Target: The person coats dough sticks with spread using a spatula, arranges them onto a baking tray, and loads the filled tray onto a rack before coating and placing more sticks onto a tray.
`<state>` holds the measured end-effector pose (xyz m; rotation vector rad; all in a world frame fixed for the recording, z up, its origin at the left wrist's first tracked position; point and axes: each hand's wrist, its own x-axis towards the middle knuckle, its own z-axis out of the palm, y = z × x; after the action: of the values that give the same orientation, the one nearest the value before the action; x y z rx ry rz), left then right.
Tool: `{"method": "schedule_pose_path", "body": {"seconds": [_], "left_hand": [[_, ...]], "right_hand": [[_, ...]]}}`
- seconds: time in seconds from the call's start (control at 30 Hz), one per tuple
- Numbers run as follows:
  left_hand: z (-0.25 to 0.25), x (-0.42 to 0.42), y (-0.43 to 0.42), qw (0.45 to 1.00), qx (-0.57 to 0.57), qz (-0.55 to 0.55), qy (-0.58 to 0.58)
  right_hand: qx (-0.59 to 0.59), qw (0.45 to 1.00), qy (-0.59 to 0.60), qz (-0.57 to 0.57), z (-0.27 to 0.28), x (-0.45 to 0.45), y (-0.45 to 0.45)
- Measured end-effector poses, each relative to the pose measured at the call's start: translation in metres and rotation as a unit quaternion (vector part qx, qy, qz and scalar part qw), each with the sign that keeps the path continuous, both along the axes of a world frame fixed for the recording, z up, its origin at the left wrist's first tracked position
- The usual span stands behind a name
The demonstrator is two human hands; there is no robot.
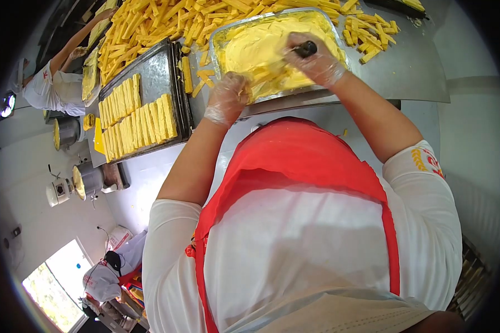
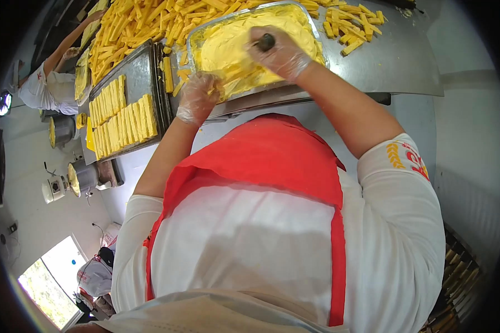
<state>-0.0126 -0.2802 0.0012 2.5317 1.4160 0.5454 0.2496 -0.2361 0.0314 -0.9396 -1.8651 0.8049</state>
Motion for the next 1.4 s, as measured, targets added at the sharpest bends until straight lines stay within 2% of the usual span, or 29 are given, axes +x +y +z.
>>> {"method": "schedule_pose_path", "body": {"seconds": [0.03,0.07,0.13,0.17,0.23,0.27,0.3,0.33,0.4,0.43,0.47,0.57,0.6,0.63,0.67,0.7,0.73,0.77,0.8,0.83,0.87,0.97,1.0,1.07,1.13,1.23,1.3,1.33,1.4], "left_hand": [[-0.001,0.002,-0.002,1.0,-0.001,0.001,0.002],[0.0,0.003,-0.003,0.999,0.017,-0.035,0.033],[0.004,0.002,-0.007,0.994,0.037,-0.072,0.069],[0.008,0.003,-0.008,0.996,0.026,-0.05,0.063],[0.015,0.005,-0.006,0.998,0.016,-0.018,0.054],[0.019,0.009,-0.001,0.997,-0.059,0.046,0.032],[0.019,0.01,0.001,0.984,-0.134,0.113,0.008],[0.017,0.01,0.004,0.983,-0.131,0.129,0.005],[0.016,0.008,0.01,0.974,-0.162,0.148,-0.048],[0.026,0.008,0.011,0.965,-0.202,0.162,-0.04],[0.031,-0.003,0.008,0.963,-0.194,0.181,-0.047],[0.036,-0.04,0.004,0.95,-0.177,0.187,-0.175],[0.057,-0.057,0.001,0.963,-0.102,0.213,-0.133],[0.047,-0.085,0.006,0.955,0.0,0.253,-0.157],[0.074,-0.103,0.006,0.933,-0.027,0.325,-0.154],[0.054,-0.148,0.019,0.935,0.113,0.332,-0.047],[0.05,-0.179,0.025,0.92,0.15,0.362,0.021],[0.066,-0.192,0.027,0.896,0.046,0.441,-0.012],[0.056,-0.217,0.03,0.895,0.046,0.443,-0.013],[0.038,-0.248,0.038,0.899,-0.016,0.433,0.053],[0.029,-0.267,0.046,0.897,-0.078,0.42,0.117],[0.028,-0.275,0.055,0.885,-0.044,0.429,0.178],[0.022,-0.285,0.066,0.888,-0.042,0.423,0.176],[0.008,-0.307,0.09,0.895,0.12,0.413,0.12],[0.02,-0.304,0.126,0.901,0.154,0.386,0.124],[0.036,-0.296,0.202,0.925,0.127,0.319,0.16],[0.041,-0.28,0.249,0.904,-0.075,0.416,0.057],[0.031,-0.282,0.273,0.91,-0.075,0.405,0.051],[-0.012,-0.302,0.321,0.886,-0.087,0.455,0.018]], "right_hand": [[-0.038,0.995,0.074,0.064,0.005,-0.01,-0.009],[-0.039,0.994,0.076,0.065,-0.001,-0.006,-0.006],[-0.035,0.997,-0.075,0.005,-0.026,0.004,0.014],[-0.051,0.993,-0.086,-0.057,-0.036,0.013,0.021],[-0.039,0.994,-0.086,-0.049,-0.019,0.014,0.015],[-0.03,0.995,-0.088,-0.042,-0.008,0.01,0.007],[-0.1,0.994,0.029,0.033,0.001,-0.004,-0.008],[-0.054,0.995,0.048,0.072,0.015,-0.014,-0.02],[0.029,0.998,0.019,0.05,0.007,-0.026,-0.022],[0.0,1.0,0.014,0.013,-0.013,-0.022,-0.016],[-0.028,0.999,0.007,-0.025,-0.033,-0.011,-0.007],[-0.003,0.994,-0.091,-0.064,-0.04,0.012,-0.001],[0.018,0.993,-0.099,-0.064,-0.038,0.011,-0.004],[0.018,0.993,-0.099,-0.057,-0.039,0.008,-0.006],[0.042,0.989,-0.126,-0.063,-0.04,0.004,-0.008],[0.067,0.983,-0.152,-0.072,-0.04,0.001,-0.008],[0.069,0.983,-0.152,-0.07,-0.038,0.0,-0.007],[0.065,0.984,-0.146,-0.076,-0.037,-0.001,-0.005],[0.06,0.985,-0.14,-0.083,-0.036,-0.002,-0.004],[-0.011,0.991,-0.095,-0.095,-0.039,-0.003,-0.004],[-0.009,0.991,-0.095,-0.096,-0.038,-0.007,-0.003],[-0.005,0.991,-0.101,-0.09,-0.035,-0.009,-0.001],[-0.004,0.99,-0.103,-0.097,-0.036,-0.009,0.0],[0.045,0.979,-0.17,-0.108,-0.04,-0.009,0.0],[0.046,0.977,-0.168,-0.119,-0.036,-0.015,-0.001],[0.019,0.973,-0.177,-0.146,-0.033,-0.021,-0.002],[0.016,0.97,-0.184,-0.159,-0.029,-0.027,-0.004],[0.012,0.969,-0.187,-0.163,-0.027,-0.029,-0.005],[0.018,0.963,-0.198,-0.18,-0.023,-0.035,-0.007]]}}
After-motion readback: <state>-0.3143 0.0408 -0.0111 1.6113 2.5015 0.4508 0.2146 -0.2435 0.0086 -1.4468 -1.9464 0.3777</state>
